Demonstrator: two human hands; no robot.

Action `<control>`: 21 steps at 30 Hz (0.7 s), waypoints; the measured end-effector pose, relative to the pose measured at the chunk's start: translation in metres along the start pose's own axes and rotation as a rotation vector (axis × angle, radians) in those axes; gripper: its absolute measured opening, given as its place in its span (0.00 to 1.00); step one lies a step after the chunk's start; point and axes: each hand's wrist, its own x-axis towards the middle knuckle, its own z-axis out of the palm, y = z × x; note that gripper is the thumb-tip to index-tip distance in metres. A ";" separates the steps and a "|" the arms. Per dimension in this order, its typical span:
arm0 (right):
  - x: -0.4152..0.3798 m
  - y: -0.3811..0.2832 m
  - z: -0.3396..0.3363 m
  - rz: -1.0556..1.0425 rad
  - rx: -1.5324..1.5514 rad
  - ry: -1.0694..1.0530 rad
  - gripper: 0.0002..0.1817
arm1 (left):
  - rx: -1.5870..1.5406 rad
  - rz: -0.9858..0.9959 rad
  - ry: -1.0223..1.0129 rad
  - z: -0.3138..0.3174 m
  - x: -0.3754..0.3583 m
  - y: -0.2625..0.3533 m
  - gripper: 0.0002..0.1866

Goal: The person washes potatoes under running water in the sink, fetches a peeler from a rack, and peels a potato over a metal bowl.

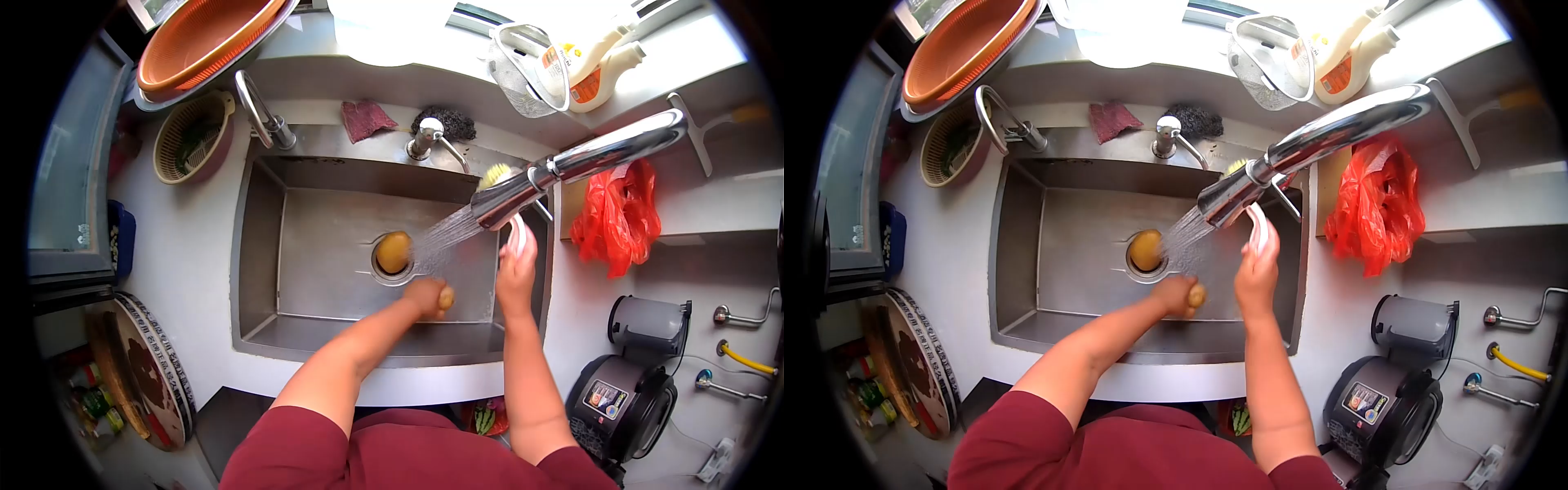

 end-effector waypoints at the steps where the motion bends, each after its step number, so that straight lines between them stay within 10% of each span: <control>1: 0.020 -0.008 0.007 -0.039 -0.002 -0.007 0.25 | -0.189 -0.090 -0.003 -0.010 -0.003 -0.001 0.35; 4: 0.097 0.032 0.036 -0.322 0.015 -0.043 0.24 | -0.788 -0.183 0.096 -0.023 -0.025 -0.005 0.31; 9: 0.117 0.000 0.042 0.101 0.549 -0.116 0.18 | -1.418 -0.133 0.142 -0.056 -0.072 -0.006 0.27; 15: 0.054 0.004 0.034 0.000 0.252 0.185 0.20 | -1.453 -0.007 0.306 -0.098 -0.069 -0.005 0.29; 17: 0.024 0.012 0.042 0.121 0.264 -0.298 0.20 | -1.471 0.054 0.237 -0.110 -0.064 -0.003 0.28; 21: -0.003 0.013 0.098 0.220 0.436 -0.231 0.19 | -1.492 -0.107 0.522 -0.115 -0.040 0.028 0.26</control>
